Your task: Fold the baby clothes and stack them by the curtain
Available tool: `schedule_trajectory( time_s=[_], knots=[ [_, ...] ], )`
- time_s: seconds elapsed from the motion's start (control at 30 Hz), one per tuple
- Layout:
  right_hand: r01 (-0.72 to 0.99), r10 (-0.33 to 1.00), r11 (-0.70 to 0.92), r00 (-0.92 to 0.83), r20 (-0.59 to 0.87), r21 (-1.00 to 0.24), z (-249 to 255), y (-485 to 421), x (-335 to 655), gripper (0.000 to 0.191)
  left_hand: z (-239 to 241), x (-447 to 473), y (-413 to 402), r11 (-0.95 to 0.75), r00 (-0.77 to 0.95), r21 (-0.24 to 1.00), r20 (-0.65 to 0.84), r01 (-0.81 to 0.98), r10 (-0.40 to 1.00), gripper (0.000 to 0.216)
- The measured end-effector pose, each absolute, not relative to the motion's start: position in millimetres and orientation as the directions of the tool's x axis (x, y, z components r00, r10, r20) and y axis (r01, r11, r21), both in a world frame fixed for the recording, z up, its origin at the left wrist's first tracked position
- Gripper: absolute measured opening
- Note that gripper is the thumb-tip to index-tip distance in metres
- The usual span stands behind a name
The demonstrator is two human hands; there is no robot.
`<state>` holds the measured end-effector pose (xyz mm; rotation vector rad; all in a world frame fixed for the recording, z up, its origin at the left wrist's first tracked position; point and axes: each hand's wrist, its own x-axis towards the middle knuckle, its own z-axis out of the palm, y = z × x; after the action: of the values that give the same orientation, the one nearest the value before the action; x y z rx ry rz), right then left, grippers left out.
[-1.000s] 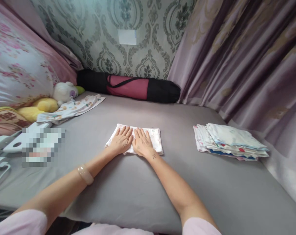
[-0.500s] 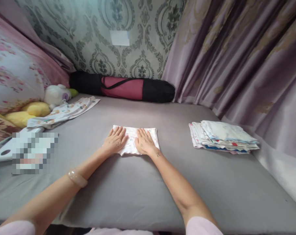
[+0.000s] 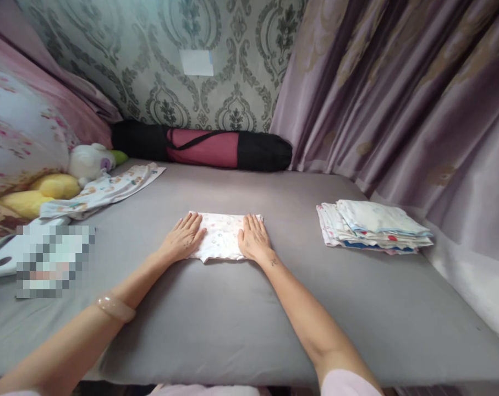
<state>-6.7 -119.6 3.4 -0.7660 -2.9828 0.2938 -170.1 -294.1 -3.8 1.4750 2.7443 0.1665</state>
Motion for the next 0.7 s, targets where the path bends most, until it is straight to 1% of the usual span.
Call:
schedule_trajectory(
  time_s=[0.1, 0.27, 0.4, 0.5, 0.6, 0.7],
  knots=[
    [0.469, 0.471, 0.856, -0.881, -0.046, -0.216, 3.2, -114.0, -2.7, 0.064, -5.3, -175.9, -297.6, 0.537, -0.541, 0.122, -0.002, 0.834, 0.841, 0.065],
    [0.498, 0.508, 0.838, -0.861, -0.013, -0.222, 0.6, -107.5, 8.0, 0.063, -14.2, -183.6, -304.8, 0.556, -0.566, 0.162, 0.02, 0.815, 0.824, 0.066],
    [0.504, 0.511, 0.834, -0.859, -0.032, -0.224, -3.0, -105.6, 10.3, 0.063, -16.6, -185.9, -307.4, 0.552, -0.563, 0.171, 0.015, 0.816, 0.826, 0.066],
    [0.514, 0.518, 0.829, -0.854, -0.041, -0.221, -0.1, -106.4, 9.3, 0.063, -9.9, -183.4, -307.2, 0.562, -0.567, 0.148, -0.009, 0.814, 0.823, 0.066],
    [0.506, 0.514, 0.842, -0.858, -0.007, -0.189, 8.7, -116.1, 9.7, 0.061, 0.2, -171.2, -305.5, 0.562, -0.566, 0.08, 0.047, 0.823, 0.823, 0.063],
    [0.399, 0.415, 0.902, -0.907, 0.075, -0.166, 14.7, -135.9, 11.8, 0.06, 5.6, -150.2, -303.2, 0.473, -0.474, 0.041, 0.137, 0.88, 0.87, 0.064]
  ],
)
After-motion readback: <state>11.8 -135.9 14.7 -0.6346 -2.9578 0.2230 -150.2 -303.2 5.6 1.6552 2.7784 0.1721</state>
